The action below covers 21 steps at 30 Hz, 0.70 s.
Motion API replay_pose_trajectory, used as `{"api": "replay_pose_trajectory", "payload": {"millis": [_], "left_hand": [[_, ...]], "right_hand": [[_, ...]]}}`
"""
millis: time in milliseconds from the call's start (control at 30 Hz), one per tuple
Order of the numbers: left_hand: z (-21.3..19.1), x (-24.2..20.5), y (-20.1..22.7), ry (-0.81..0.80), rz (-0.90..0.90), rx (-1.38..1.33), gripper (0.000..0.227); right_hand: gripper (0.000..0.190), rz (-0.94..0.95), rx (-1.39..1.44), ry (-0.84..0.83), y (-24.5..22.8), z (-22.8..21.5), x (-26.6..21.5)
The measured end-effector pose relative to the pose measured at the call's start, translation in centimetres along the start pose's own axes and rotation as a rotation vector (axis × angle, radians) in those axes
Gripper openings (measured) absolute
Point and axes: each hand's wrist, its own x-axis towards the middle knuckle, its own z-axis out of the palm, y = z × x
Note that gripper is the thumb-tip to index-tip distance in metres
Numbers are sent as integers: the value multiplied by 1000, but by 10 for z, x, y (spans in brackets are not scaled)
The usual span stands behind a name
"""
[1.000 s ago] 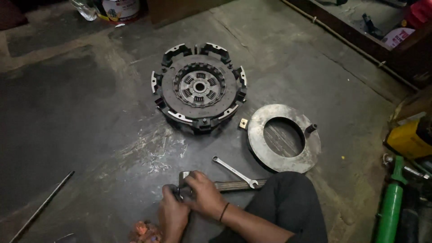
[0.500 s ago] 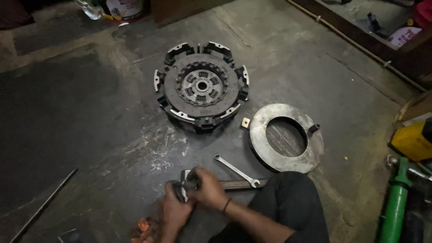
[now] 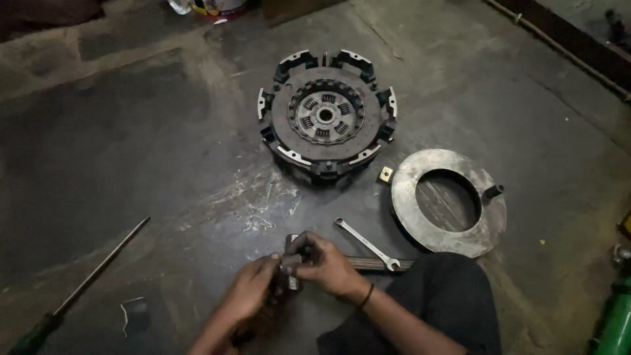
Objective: The person assembles a spring onto a small metal component by hand, repeatedly pressing the spring into place and checking the fit.
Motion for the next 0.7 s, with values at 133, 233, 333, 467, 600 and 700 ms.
{"api": "replay_pose_trajectory", "payload": {"millis": [133, 233, 333, 467, 600, 700], "left_hand": [[-8, -6, -24, 1, -52, -219, 42], [-14, -11, -26, 216, 163, 51, 43], [-10, -13, -12, 343, 294, 181, 45], [1, -25, 11, 449, 432, 245, 43], [0, -33, 36, 429, 452, 256, 34], [-7, -40, 53, 387, 427, 253, 27]], "right_hand": [[28, 66, -50, 98, -12, -4, -2], [25, 235, 99, 223, -21, -10, -4], [24, 311, 281, 214, -31, -23, -10], [21, 359, 381, 213, -29, -7, -2], [16, 264, 300, 28, -32, -4, -1], [18, 323, 366, -41, -42, -1, 4]]}}
